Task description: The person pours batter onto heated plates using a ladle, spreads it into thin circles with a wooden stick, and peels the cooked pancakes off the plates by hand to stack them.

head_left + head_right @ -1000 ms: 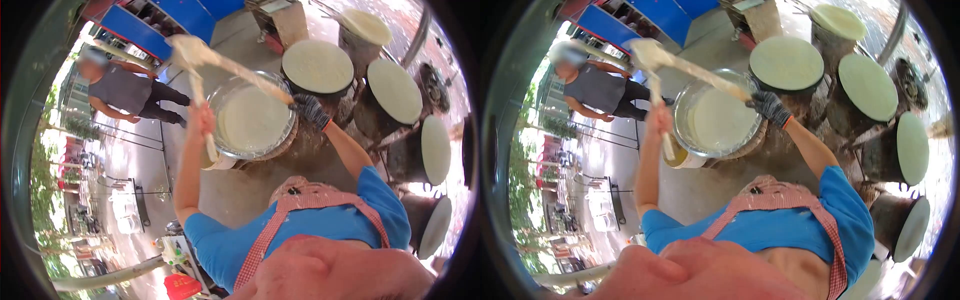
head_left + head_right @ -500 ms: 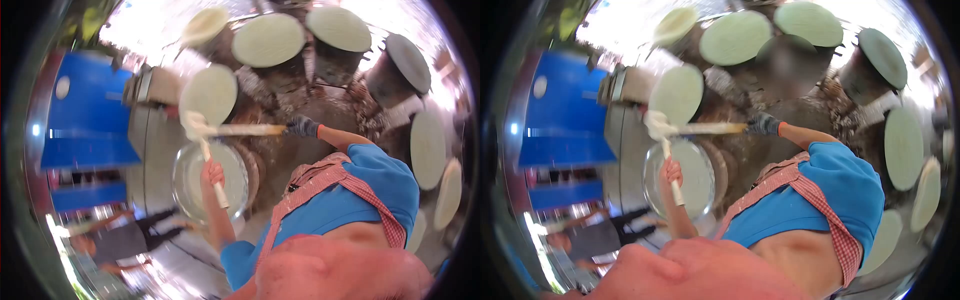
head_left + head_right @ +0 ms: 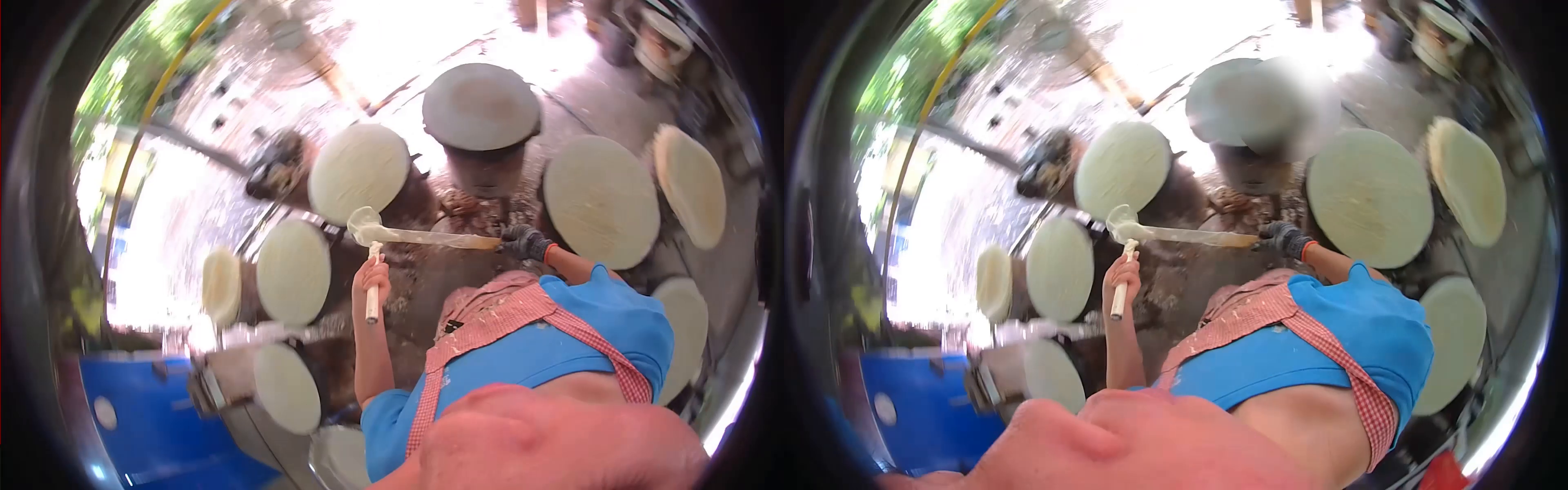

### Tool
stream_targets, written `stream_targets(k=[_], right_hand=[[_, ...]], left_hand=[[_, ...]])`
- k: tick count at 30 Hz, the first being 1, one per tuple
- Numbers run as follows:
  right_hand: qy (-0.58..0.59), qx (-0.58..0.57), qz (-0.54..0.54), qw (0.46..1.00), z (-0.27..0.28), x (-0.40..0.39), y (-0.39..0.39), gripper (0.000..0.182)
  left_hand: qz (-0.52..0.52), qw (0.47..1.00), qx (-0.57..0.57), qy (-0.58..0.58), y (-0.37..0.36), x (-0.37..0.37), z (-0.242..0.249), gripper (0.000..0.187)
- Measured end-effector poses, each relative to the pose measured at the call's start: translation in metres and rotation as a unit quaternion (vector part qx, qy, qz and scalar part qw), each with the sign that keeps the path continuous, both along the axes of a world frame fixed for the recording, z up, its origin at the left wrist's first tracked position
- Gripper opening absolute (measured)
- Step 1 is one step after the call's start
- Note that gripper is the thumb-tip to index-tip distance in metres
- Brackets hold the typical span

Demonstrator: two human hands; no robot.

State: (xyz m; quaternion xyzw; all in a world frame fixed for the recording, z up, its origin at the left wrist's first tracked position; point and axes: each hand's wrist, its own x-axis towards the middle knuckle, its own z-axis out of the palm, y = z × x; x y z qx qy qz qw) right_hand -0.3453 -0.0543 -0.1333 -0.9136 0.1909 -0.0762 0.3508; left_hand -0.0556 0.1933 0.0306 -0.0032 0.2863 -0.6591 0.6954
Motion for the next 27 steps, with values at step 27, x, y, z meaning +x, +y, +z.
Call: stream_targets(k=[27], right_hand=[[-0.334, 0.348, -0.578, 0.658, 0.103, 0.071, -0.174, 0.031]], left_hand=[[-0.167, 0.028, 0.114, -0.979, -0.494, 0.051, -0.061, 0.071]])
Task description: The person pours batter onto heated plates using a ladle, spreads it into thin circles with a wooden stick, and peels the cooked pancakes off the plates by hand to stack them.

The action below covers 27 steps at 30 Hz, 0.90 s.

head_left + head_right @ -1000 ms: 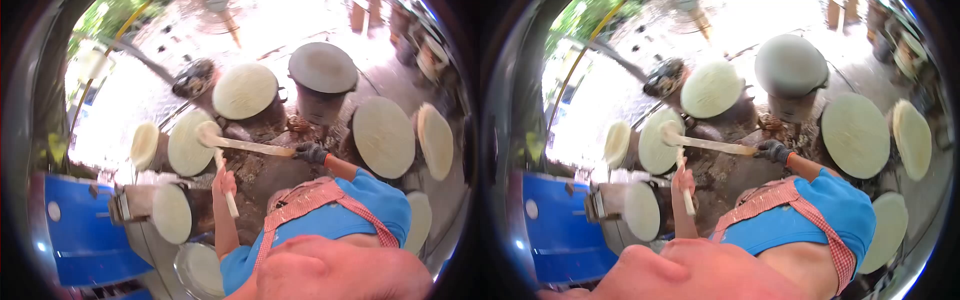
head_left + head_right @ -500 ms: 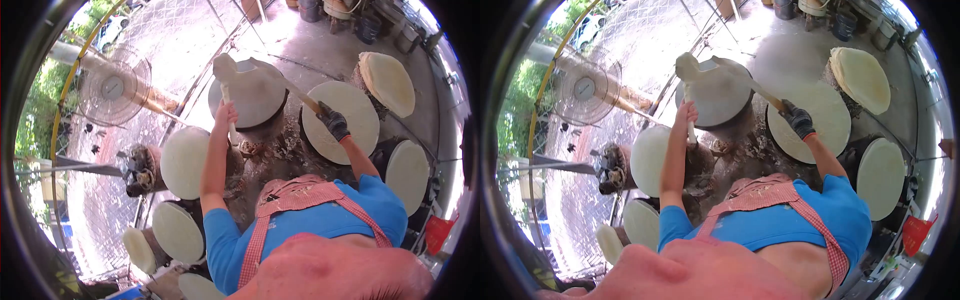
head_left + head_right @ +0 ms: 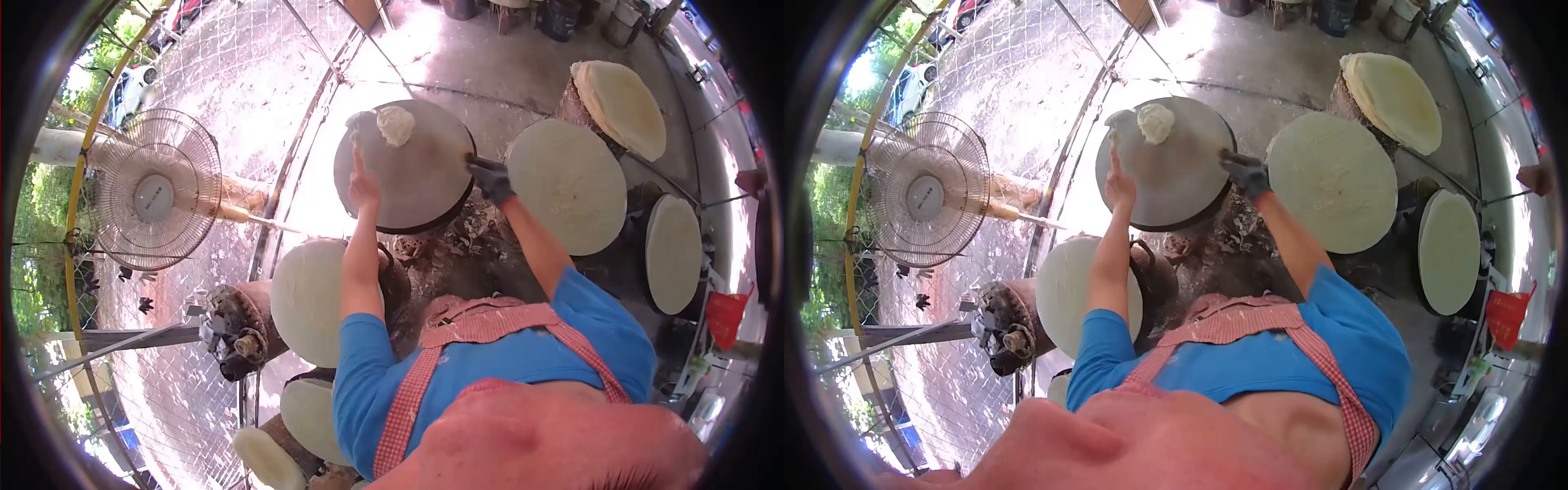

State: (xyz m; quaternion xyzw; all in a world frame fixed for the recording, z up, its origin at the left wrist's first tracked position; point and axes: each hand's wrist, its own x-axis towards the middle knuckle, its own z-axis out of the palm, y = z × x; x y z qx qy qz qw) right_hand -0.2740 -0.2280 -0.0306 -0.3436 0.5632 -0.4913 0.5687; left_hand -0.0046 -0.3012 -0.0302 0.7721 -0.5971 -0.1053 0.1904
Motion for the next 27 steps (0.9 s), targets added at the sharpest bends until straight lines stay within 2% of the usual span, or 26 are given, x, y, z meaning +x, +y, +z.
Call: stream_targets(k=[1, 2, 3, 4, 5, 6, 7, 8, 9, 10, 11, 12, 13, 14, 15, 16, 17, 18, 20, 21, 23, 24, 25, 26, 27], right_hand=[[-0.002, 0.004, 0.001, 1.0, -0.023, -0.005, -0.013, 0.031], [0.298, -0.079, 0.058, 0.949, -0.065, -0.011, -0.036, 0.031], [0.565, -0.155, 0.104, 0.804, -0.091, -0.01, -0.047, 0.032], [0.529, -0.101, 0.122, 0.834, -0.064, -0.015, -0.048, 0.032], [0.524, -0.102, 0.118, 0.837, -0.044, -0.003, -0.047, 0.032], [0.328, -0.003, 0.052, 0.943, -0.026, 0.016, -0.041, 0.032], [0.114, 0.098, -0.019, 0.988, -0.02, 0.024, -0.033, 0.033], [0.219, -0.065, 0.088, 0.97, -0.112, 0.025, -0.06, 0.037], [0.221, -0.062, 0.084, 0.97, -0.105, 0.035, -0.058, 0.037], [0.312, -0.081, 0.107, 0.94, -0.083, 0.055, -0.065, 0.039], [0.396, -0.096, 0.131, 0.904, -0.063, 0.067, -0.064, 0.042], [0.393, -0.093, 0.13, 0.906, -0.048, 0.052, -0.062, 0.042], [0.447, -0.12, 0.174, 0.869, -0.035, 0.025, -0.066, 0.04], [0.497, -0.149, 0.215, 0.827, -0.03, 0.012, -0.068, 0.039], [0.493, -0.152, 0.208, 0.831, -0.041, 0.019, -0.064, 0.039], [0.363, -0.089, 0.149, 0.915, -0.057, 0.023, -0.064, 0.04], [0.22, -0.019, 0.084, 0.972, -0.069, 0.025, -0.053, 0.041], [0.412, -0.124, 0.113, 0.896, -0.047, 0.051, -0.036, 0.037], [0.374, -0.121, 0.081, 0.916, -0.068, 0.099, -0.036, 0.035], [0.375, -0.116, 0.077, 0.917, -0.065, 0.09, -0.037, 0.035], [0.394, -0.191, 0.252, 0.863, -0.058, 0.059, -0.052, 0.035], [0.24, -0.087, 0.218, 0.942, -0.065, 0.032, -0.055, 0.035], [0.079, 0.015, 0.181, 0.98, -0.066, 0.011, -0.062, 0.035], [0.083, 0.005, 0.188, 0.979, -0.051, 0.014, -0.067, 0.035], [0.309, -0.04, 0.247, 0.917, -0.038, 0.023, -0.058, 0.036]], left_hand=[[-0.017, 0.999, 0.013, 0.036, -0.005, 0.002, 0.001, 0.069], [-0.018, 0.999, 0.013, 0.029, -0.011, 0.008, -0.002, 0.069], [-0.032, 0.989, -0.099, 0.11, -0.016, 0.017, -0.008, 0.067], [-0.049, 0.957, -0.211, 0.193, -0.022, 0.023, -0.002, 0.066], [-0.054, 0.958, -0.212, 0.187, -0.022, 0.034, 0.002, 0.066], [-0.068, 0.948, -0.23, 0.208, -0.005, 0.044, 0.015, 0.065], [-0.083, 0.937, -0.245, 0.234, 0.014, 0.05, 0.023, 0.064], [-0.066, 0.928, -0.174, 0.323, 0.033, 0.054, 0.024, 0.065], [-0.094, 0.949, -0.161, 0.255, 0.047, 0.067, -0.002, 0.063], [-0.12, 0.962, -0.154, 0.189, 0.057, 0.078, -0.031, 0.062], [-0.083, 0.957, -0.062, 0.271, 0.073, 0.081, -0.038, 0.064], [-0.044, 0.937, 0.035, 0.345, 0.093, 0.088, -0.046, 0.065], [-0.139, 0.982, -0.061, 0.108, 0.11, 0.105, -0.078, 0.066], [-0.095, 0.947, -0.06, 0.3, 0.128, 0.105, -0.078, 0.068], [-0.099, 0.96, -0.078, 0.249, 0.143, 0.113, -0.083, 0.067], [-0.098, 0.948, -0.084, 0.29, 0.15, 0.121, -0.096, 0.067], [-0.098, 0.935, -0.083, 0.331, 0.156, 0.127, -0.107, 0.067], [-0.106, 0.936, -0.072, 0.328, 0.161, 0.132, -0.105, 0.067], [-0.08, 0.938, -0.08, 0.327, 0.159, 0.127, -0.105, 0.068], [-0.084, 0.938, -0.076, 0.328, 0.159, 0.128, -0.108, 0.068], [-0.076, 0.941, -0.064, 0.324, 0.159, 0.137, -0.116, 0.068], [-0.074, 0.942, -0.064, 0.32, 0.165, 0.137, -0.102, 0.068], [-0.032, 0.934, -0.006, 0.356, 0.171, 0.129, -0.075, 0.065], [0.011, 0.916, 0.046, 0.398, 0.169, 0.118, -0.059, 0.063], [0.016, 0.917, 0.037, 0.398, 0.167, 0.115, -0.059, 0.063]])
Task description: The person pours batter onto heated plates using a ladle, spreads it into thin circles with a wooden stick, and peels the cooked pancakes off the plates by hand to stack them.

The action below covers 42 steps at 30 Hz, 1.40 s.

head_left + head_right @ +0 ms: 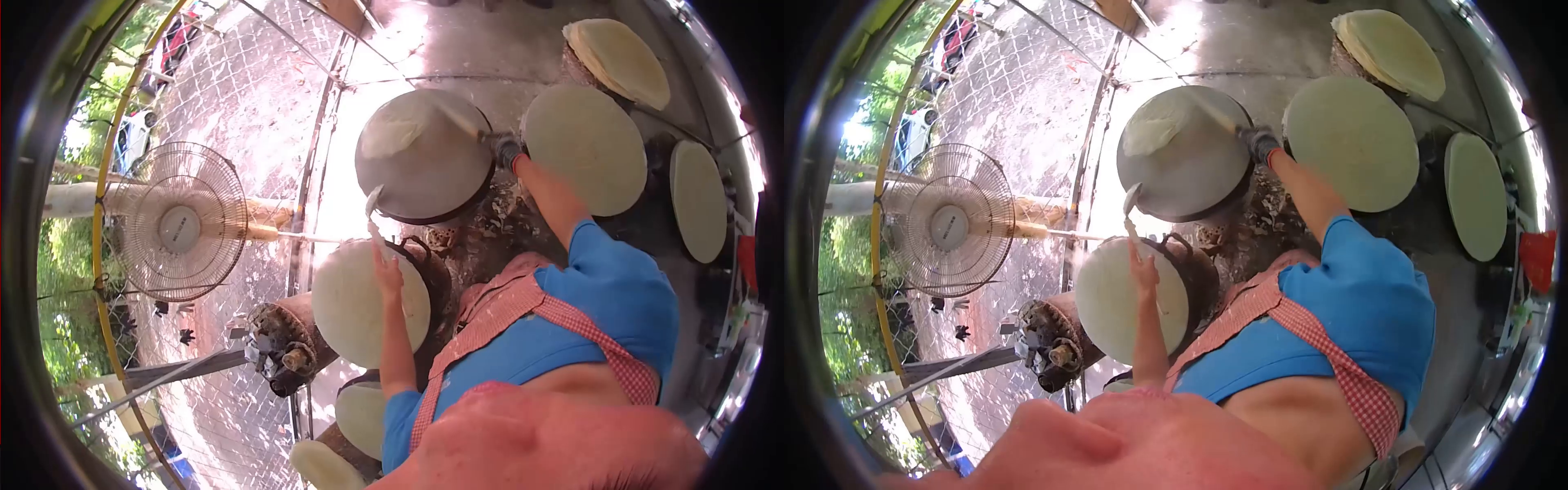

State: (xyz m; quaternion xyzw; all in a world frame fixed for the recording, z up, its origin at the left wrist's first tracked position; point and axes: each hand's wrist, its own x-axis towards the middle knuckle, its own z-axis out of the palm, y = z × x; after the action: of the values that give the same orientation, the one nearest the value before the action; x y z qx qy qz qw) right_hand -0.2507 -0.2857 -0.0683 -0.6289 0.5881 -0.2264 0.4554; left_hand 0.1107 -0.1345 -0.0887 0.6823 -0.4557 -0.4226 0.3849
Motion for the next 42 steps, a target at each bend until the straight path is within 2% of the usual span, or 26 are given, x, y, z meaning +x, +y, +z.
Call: stream_targets(k=[1, 2, 4, 6, 8, 10, 13, 14, 15, 16, 17, 18, 19, 20, 22, 23, 24, 25, 27, 28, 30, 32, 33, 34, 35, 42], right_hand=[[0.213, -0.078, 0.069, 0.972, 0.004, 0.012, 0.014, 0.038], [0.209, -0.077, 0.071, 0.972, -0.02, 0.029, 0.019, 0.038], [-0.104, 0.013, -0.121, 0.987, -0.076, 0.045, -0.005, 0.035], [-0.157, 0.045, -0.08, 0.983, -0.065, -0.004, -0.011, 0.031], [-0.222, 0.076, -0.035, 0.971, -0.03, -0.023, -0.02, 0.028], [-0.29, 0.23, -0.26, 0.892, 0.005, -0.042, -0.039, 0.029], [-0.23, 0.262, -0.079, 0.934, -0.082, -0.013, -0.057, 0.033], [-0.228, 0.265, -0.075, 0.934, -0.074, -0.022, -0.055, 0.033], [-0.112, -0.061, 0.145, 0.981, -0.065, -0.037, -0.043, 0.035], [0.017, -0.381, 0.341, 0.859, -0.051, -0.053, -0.036, 0.036], [-0.034, -0.371, 0.357, 0.857, -0.045, -0.07, -0.045, 0.036], [-0.138, -0.132, 0.255, 0.948, -0.063, -0.076, -0.066, 0.036], [-0.228, 0.121, 0.133, 0.957, -0.064, -0.073, -0.085, 0.036], [-0.232, 0.124, 0.137, 0.955, -0.067, -0.067, -0.103, 0.036], [-0.219, 0.294, -0.079, 0.927, -0.025, -0.05, -0.121, 0.032], [-0.217, 0.298, -0.077, 0.926, -0.052, -0.052, -0.128, 0.032], [-0.191, 0.146, 0.109, 0.964, -0.095, -0.049, -0.129, 0.031], [-0.155, -0.017, 0.29, 0.944, -0.088, -0.04, -0.123, 0.03], [-0.036, 0.281, 0.156, 0.946, -0.035, -0.049, -0.082, 0.031], [-0.032, 0.277, 0.167, 0.946, -0.04, -0.056, -0.088, 0.031], [-0.163, -0.061, 0.347, 0.922, -0.067, -0.089, -0.1, 0.029], [0.088, -0.426, 0.374, 0.819, -0.159, -0.064, -0.182, 0.025], [-0.091, -0.22, 0.266, 0.934, -0.125, -0.044, -0.178, 0.023], [-0.259, 0.011, 0.131, 0.957, -0.081, -0.028, -0.169, 0.021], [-0.215, 0.15, 0.074, 0.962, -0.046, -0.012, -0.161, 0.021], [0.043, 0.213, 0.298, 0.93, -0.056, -0.077, -0.126, 0.026]], left_hand=[[0.0, 1.0, 0.004, -0.002, 0.003, 0.001, 0.0, 0.063], [-0.003, 1.0, 0.01, -0.002, 0.006, 0.0, 0.0, 0.063], [0.008, 0.999, 0.037, 0.029, 0.001, -0.02, 0.021, 0.064], [0.021, 0.996, 0.079, 0.038, 0.016, -0.021, 0.031, 0.065], [0.043, 0.997, -0.007, 0.061, 0.034, -0.023, 0.032, 0.067], [0.078, 0.992, 0.007, 0.098, 0.039, -0.038, 0.041, 0.067], [0.137, 0.972, 0.071, 0.176, 0.063, -0.064, 0.062, 0.067], [0.155, 0.96, 0.096, 0.213, 0.065, -0.072, 0.067, 0.067], [0.163, 0.959, 0.098, 0.212, 0.074, -0.078, 0.072, 0.067], [0.177, 0.953, 0.104, 0.221, 0.085, -0.084, 0.075, 0.067], [0.19, 0.948, 0.108, 0.23, 0.094, -0.089, 0.077, 0.066], [0.197, 0.948, 0.103, 0.226, 0.104, -0.093, 0.077, 0.066], [0.217, 0.939, 0.114, 0.243, 0.114, -0.099, 0.076, 0.066], [0.237, 0.927, 0.13, 0.259, 0.122, -0.102, 0.075, 0.065], [0.236, 0.922, 0.141, 0.272, 0.125, -0.108, 0.074, 0.064], [0.229, 0.918, 0.146, 0.287, 0.125, -0.111, 0.072, 0.064], [0.235, 0.917, 0.148, 0.285, 0.128, -0.11, 0.071, 0.064], [0.232, 0.916, 0.148, 0.292, 0.13, -0.109, 0.068, 0.063], [0.239, 0.911, 0.142, 0.304, 0.136, -0.114, 0.068, 0.061], [0.218, 0.924, 0.131, 0.286, 0.138, -0.116, 0.075, 0.06], [0.204, 0.936, 0.114, 0.264, 0.141, -0.12, 0.079, 0.059], [0.226, 0.928, 0.116, 0.271, 0.151, -0.121, 0.08, 0.057], [0.228, 0.928, 0.119, 0.268, 0.151, -0.119, 0.077, 0.057], [0.228, 0.925, 0.125, 0.276, 0.154, -0.119, 0.072, 0.057], [0.23, 0.922, 0.13, 0.284, 0.157, -0.119, 0.07, 0.057], [0.269, 0.903, 0.13, 0.31, 0.165, -0.123, 0.074, 0.061]])
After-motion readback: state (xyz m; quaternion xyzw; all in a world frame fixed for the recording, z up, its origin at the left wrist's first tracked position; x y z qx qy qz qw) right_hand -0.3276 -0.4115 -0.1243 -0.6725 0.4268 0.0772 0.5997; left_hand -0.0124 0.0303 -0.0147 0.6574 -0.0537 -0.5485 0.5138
